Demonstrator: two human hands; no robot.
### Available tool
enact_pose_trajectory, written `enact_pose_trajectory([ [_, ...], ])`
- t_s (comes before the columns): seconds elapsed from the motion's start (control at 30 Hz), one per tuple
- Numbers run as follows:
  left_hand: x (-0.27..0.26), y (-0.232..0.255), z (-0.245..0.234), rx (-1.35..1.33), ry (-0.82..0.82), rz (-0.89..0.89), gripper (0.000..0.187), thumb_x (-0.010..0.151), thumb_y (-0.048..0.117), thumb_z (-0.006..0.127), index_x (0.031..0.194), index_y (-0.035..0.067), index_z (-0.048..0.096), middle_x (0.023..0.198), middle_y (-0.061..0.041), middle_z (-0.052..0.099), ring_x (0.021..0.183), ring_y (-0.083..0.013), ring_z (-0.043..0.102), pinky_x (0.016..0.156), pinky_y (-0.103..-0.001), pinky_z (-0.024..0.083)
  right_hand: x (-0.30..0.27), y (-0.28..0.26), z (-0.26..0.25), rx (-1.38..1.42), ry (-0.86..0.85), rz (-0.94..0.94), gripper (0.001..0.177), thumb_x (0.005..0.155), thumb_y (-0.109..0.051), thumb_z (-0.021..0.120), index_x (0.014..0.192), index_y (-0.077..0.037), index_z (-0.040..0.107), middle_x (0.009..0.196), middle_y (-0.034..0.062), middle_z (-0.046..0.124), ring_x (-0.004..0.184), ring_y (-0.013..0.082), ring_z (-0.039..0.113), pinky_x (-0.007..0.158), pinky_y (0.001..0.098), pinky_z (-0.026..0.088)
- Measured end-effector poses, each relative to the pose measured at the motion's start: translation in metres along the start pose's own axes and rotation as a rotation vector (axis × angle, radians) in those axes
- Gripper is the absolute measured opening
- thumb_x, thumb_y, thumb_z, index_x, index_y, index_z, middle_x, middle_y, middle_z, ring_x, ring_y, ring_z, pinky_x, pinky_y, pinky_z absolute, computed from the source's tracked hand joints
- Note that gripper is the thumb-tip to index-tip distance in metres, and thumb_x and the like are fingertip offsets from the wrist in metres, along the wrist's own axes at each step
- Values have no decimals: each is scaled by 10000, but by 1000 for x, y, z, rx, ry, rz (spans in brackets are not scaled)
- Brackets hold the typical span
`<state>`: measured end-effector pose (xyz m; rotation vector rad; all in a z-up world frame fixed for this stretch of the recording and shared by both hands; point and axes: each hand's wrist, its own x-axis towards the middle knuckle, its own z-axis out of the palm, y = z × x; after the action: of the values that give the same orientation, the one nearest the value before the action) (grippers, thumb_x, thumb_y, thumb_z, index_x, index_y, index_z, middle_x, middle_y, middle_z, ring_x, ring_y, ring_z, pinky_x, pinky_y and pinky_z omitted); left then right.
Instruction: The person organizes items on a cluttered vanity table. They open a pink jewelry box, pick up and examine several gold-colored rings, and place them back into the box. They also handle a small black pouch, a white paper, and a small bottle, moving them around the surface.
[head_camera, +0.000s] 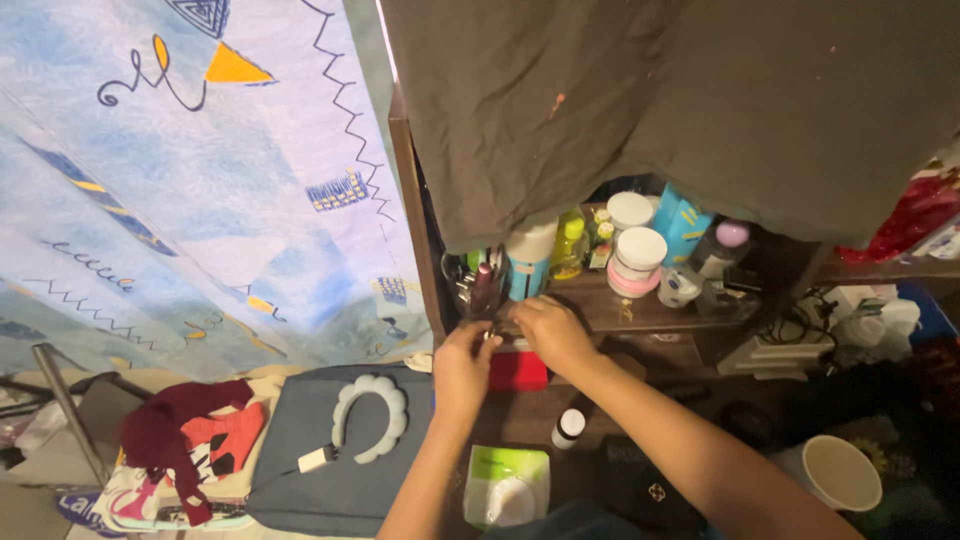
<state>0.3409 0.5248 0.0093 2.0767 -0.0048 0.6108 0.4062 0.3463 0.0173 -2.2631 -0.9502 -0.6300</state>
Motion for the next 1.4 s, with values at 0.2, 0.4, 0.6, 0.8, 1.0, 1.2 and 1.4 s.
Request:
enact_pose_trajectory([
  [0.2, -1, 12, 2, 136, 57, 97, 168, 854, 186, 779, 936, 58, 707, 891, -154, 716, 786, -381, 691, 667, -465, 535, -3, -7, -6, 211, 33, 236, 221, 889, -21, 648, 1094, -34, 729, 1058, 154, 729, 943, 321, 724, 819, 380, 583],
  [0.4, 15, 6, 5, 468, 51, 409, 81, 870, 150, 709, 839, 93, 660, 779, -84, 629, 712, -296, 670, 604, -431, 522, -2, -14, -16, 128, -1, 217, 280, 838, -35, 718, 1117, -36, 744, 1047, 151, 727, 964, 365, 673, 850, 431, 544],
  [0.6, 19, 3, 7, 494, 34, 418, 80, 839, 142, 713, 900, 91, 711, 787, -78, 635, 726, -281, 675, 609, -413, 532, 3, -9, -3, 85, -9, 155, 316, 819, -51, 736, 1134, -36, 749, 1073, 138, 737, 969, 371, 651, 866, 432, 537],
  [0.8, 14, 2, 6, 384, 46, 359, 151, 851, 170, 730, 968, 75, 731, 832, -99, 674, 745, -310, 687, 623, -426, 534, 1, -4, 14, 111, 2, 212, 259, 831, -50, 734, 1089, -37, 759, 1031, 145, 731, 975, 361, 674, 861, 429, 543],
  [1.0, 18, 6, 12, 380, 24, 311, 147, 876, 225, 755, 908, 89, 708, 797, -103, 665, 727, -324, 685, 616, -446, 523, -13, -8, -6, 138, 179, 286, 261, 857, -45, 709, 1116, -36, 733, 1059, 162, 708, 932, 361, 688, 800, 405, 555],
  [1.2, 10, 33, 10, 319, 78, 403, 172, 858, 259, 775, 897, 104, 712, 787, -80, 668, 713, -314, 671, 600, -432, 520, -67, 24, -71, -6, 343, 637, 195, 878, -80, 742, 1071, -90, 772, 986, 112, 700, 739, 268, 693, 681, 357, 556],
  [1.4, -1, 65, 29, 151, 11, 389, 123, 889, 213, 761, 939, 103, 736, 816, -71, 684, 723, -296, 676, 624, -409, 530, -84, 48, -96, -267, 255, 452, 349, 841, -185, 782, 1177, -97, 751, 1148, 146, 659, 1008, 347, 643, 866, 416, 539],
])
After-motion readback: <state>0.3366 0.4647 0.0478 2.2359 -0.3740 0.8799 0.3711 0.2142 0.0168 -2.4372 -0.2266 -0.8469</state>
